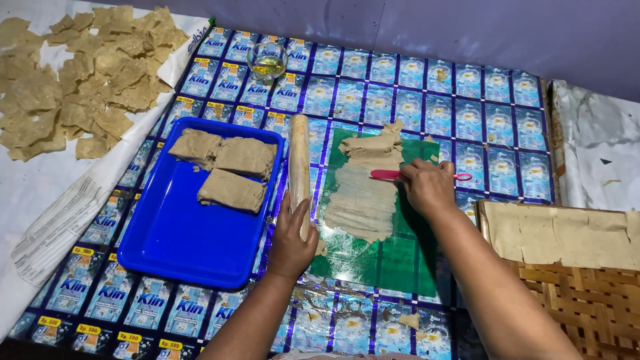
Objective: Flattening and cutting dough into squares using a rolling pin and a plastic scraper.
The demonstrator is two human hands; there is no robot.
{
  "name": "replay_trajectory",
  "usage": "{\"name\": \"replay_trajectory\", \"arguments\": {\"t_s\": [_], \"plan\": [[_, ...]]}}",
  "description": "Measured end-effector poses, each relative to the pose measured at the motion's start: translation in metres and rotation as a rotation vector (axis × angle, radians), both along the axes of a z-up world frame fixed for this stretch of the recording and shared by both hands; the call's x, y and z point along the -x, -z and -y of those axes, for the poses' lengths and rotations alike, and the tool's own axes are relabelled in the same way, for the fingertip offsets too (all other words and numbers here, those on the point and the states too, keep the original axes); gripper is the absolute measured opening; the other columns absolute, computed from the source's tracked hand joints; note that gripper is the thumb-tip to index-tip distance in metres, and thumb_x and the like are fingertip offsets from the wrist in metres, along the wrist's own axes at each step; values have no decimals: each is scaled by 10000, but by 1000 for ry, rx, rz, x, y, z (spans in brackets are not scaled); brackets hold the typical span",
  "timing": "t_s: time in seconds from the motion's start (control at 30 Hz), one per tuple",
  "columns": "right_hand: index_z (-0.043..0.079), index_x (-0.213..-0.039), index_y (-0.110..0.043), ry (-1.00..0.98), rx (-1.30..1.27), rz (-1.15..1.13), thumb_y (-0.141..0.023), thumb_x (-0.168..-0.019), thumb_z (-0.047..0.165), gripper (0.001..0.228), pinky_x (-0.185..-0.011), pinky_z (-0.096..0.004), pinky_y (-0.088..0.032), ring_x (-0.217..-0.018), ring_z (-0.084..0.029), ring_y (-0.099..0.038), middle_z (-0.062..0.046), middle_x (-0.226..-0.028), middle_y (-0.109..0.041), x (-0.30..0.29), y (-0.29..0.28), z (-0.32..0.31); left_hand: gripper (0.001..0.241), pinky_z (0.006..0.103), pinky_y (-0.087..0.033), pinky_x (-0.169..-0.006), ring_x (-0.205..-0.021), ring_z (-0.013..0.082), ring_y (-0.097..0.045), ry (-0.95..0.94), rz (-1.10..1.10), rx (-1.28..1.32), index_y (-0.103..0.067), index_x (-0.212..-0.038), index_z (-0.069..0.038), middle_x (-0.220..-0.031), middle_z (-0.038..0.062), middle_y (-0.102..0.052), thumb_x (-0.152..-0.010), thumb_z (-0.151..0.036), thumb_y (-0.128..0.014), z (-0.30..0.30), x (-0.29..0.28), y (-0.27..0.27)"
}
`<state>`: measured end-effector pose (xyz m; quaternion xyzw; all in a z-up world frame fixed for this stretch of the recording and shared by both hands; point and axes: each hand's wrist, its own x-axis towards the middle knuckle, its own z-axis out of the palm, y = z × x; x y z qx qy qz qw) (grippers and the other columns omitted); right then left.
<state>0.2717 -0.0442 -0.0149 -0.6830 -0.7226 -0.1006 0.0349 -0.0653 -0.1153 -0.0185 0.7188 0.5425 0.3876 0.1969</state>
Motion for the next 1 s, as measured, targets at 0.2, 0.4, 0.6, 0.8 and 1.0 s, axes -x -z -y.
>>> {"name": "replay_trajectory", "arguments": {"t_s": [0.2,0.4,0.6,0.8,1.0], "plan": [[355,-932,-660,-15,26,-88,-665,-857,365,76,-948,-394,-376,-970,-125,-679,118,-936,-641,21,0,-9,523,517,-473,-1090,-1403,475,-420,2,-9,26,-567,-1414,-169,-1564,298,-350,-896,-126,-629,0,-1,-1],[357,-928,-663,-37,32,-116,-687,-841,352,91,-950,-409,-368,-962,-121,-668,121,-922,-633,53,1,-22,516,517,-471,-1091,-1405,477,-420,9,-2,33,-569,-1414,-159,-1564,304,-349,-902,-131,-624,0,1,-2],[342,-965,-681,23,-4,-158,-645,-888,346,85,-954,-423,-382,-955,-173,-688,72,-930,-650,50,-10,-5,509,519,-461,-1101,-1398,473,-434,9,9,8,-583,-1403,-166,-1552,301,-372,-897,-130,-627,1,1,0],[348,-953,-666,111,76,-108,-625,-909,413,89,-976,-411,-390,-990,-158,-702,89,-928,-661,5,-21,76,521,511,-472,-1091,-1385,468,-452,1,31,-39,-597,-1392,-165,-1552,298,-378,-876,-110,-648,1,0,4],[381,-971,-663,137,181,-57,-600,-917,394,84,-1046,-404,-374,-1029,-106,-689,121,-940,-661,-13,-25,135,504,540,-449,-1108,-1395,490,-430,8,43,-38,-606,-1381,-141,-1540,317,-384,-880,-98,-646,2,0,0]]}}
